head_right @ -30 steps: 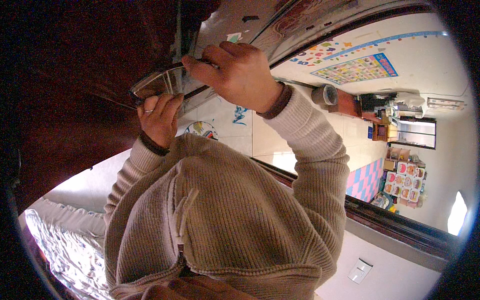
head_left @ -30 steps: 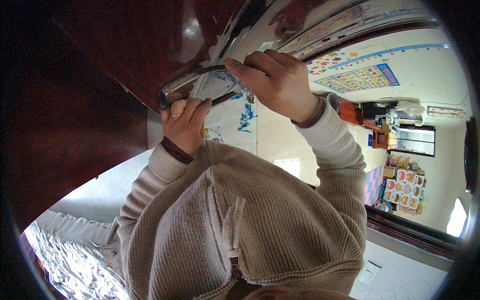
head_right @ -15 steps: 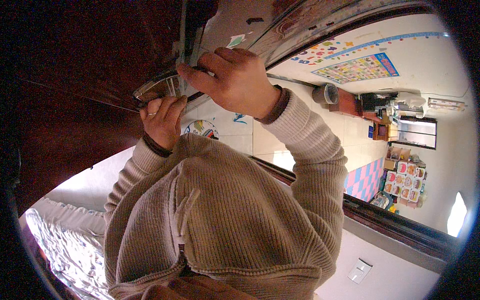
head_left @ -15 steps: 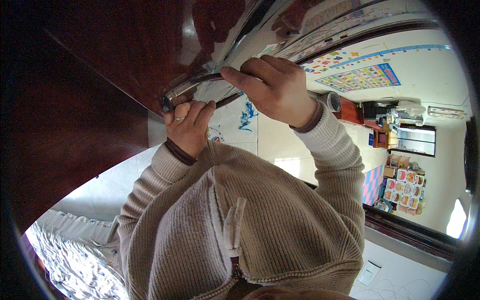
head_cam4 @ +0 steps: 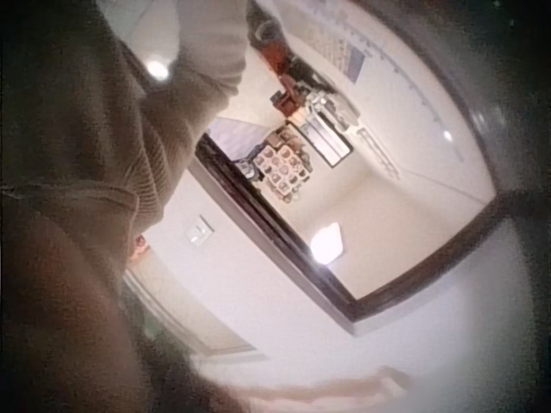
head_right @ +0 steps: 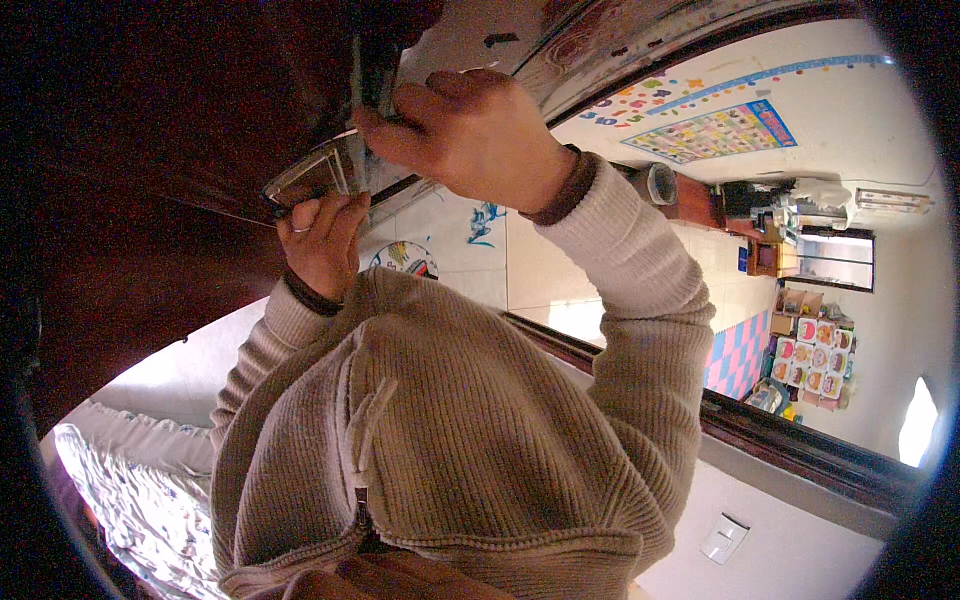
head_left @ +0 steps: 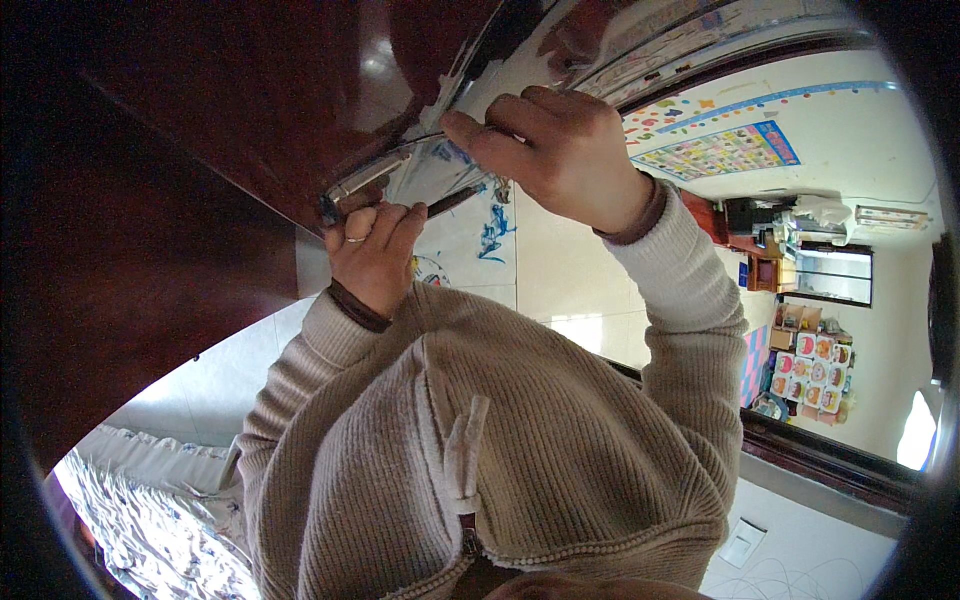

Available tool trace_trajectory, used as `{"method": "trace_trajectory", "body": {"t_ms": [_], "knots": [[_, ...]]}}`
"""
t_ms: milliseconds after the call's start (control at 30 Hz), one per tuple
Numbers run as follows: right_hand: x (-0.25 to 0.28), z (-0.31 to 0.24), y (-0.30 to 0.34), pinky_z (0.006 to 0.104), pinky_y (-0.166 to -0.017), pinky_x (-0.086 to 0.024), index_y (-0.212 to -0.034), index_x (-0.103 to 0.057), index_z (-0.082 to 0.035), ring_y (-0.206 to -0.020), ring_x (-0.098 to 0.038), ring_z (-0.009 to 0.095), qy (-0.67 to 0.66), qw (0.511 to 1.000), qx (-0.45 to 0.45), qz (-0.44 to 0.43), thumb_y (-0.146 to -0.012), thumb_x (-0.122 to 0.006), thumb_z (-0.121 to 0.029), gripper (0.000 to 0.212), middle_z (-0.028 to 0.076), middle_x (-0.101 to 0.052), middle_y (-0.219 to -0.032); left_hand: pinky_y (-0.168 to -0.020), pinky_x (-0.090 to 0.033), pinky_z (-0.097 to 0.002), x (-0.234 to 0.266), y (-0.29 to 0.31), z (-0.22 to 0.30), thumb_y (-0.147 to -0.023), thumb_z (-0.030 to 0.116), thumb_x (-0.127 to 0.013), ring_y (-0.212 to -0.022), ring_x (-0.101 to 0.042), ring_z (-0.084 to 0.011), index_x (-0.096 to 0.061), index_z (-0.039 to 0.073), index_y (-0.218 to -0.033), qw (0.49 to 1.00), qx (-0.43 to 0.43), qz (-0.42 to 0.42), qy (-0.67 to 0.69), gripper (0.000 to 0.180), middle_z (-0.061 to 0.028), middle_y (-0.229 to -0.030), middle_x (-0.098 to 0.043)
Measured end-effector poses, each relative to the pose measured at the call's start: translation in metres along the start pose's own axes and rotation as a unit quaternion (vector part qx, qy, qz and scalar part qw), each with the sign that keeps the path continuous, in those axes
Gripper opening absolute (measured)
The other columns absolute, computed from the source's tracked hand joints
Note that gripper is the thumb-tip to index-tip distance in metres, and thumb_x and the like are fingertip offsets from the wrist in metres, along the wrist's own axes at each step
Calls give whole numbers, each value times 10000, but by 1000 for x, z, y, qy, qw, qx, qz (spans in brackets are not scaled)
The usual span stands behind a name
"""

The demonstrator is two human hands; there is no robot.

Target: The person uses a small metal tool to manipulate the screws and mechanism of a door lock. They repeatedly insert the tool into the lock assembly, turn it, and adjust the handle while standing in a room with a bed and a child's play mat visible in the background.

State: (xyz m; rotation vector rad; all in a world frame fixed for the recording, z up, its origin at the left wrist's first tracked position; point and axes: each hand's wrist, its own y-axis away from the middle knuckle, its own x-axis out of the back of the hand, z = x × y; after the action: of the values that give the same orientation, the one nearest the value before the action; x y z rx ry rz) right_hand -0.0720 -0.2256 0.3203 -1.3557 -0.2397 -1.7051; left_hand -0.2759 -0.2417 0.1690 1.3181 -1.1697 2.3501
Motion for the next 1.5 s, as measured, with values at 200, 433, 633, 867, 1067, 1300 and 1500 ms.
{"method": "trace_trajectory", "body": {"t_ms": [200, 433, 633, 867, 1067, 1300, 1500], "knots": [[-27, 11, 12, 303, -434, -452, -1027, -627, -124, -528, -542, 178, -76, 995, -3, 68, -601, -651, -73, 430, 12, -537, -660, -695, -340, -402, 1, 1, 1, -726, 127, -602, -881, -501, -192, -616, 195, -1043, 1000, -6, 9, 11, 325, 55, -988, -579], [-51, 4, 38, 327, -473, -470, -1030, -599, -99, -584, -577, 214, -116, 991, -69, 14, -684, -636, -28, 354, 49, -562, -697, -705, -350, -416, -4, 2, 0, -738, 137, -600, -897, -490, -201, -616, 189, -1049, 1000, -7, 11, 2, 316, 41, -984, -577], [-82, -14, 75, 353, -522, -477, -957, -569, -52, -635, -595, 273, -253, 953, -161, 36, -744, -633, -37, 223, 100, -595, -756, -707, -349, -439, -2, 1, 2, -753, 152, -597, -918, -489, -215, -616, 190, -1048, 1000, 3, -14, -17, 298, 27, -978, -572], [-76, -31, 49, 337, -503, -451, -896, -540, -22, -583, -577, 283, -311, 911, -228, 148, -763, -666, -36, 183, 128, -591, -731, -704, -324, -399, 1, 0, 5, -768, 179, -591, -871, -490, -205, -624, 188, -1020, 1000, -7, -18, -17, 254, 25, -943, -579], [-83, -31, 46, 354, -485, -437, -885, -573, -53, -574, -566, 271, -302, 905, -228, 194, -748, -681, -93, 178, 96, -581, -711, -695, -303, -374, 3, -2, 3, -780, 228, -619, -867, -496, -143, -643, 183, -984, 1000, -10, -4, -15, 210, 78, -897, -586], [-75, -18, 34, 344, -495, -446, -899, -583, -71, -587, -565, 264, -210, 947, -149, 189, -706, -714, -111, 237, 73, -584, -724, -712, -303, -381, -5, 2, 1, -775, 237, -622, -873, -479, -168, -649, 175, -980, 1000, -18, 11, -6, 215, 60, -886, -586], [-68, -5, 32, 357, -522, -469, -879, -595, -103, -616, -586, 253, -150, 970, -124, 148, -717, -696, -167, 202, 51, -591, -745, -720, -303, -389, -1, -4, 4, -774, 242, -619, -880, -476, -173, -649, 174, -961, 1000, -6, 7, -4, 201, 43, -887, -580]]}}
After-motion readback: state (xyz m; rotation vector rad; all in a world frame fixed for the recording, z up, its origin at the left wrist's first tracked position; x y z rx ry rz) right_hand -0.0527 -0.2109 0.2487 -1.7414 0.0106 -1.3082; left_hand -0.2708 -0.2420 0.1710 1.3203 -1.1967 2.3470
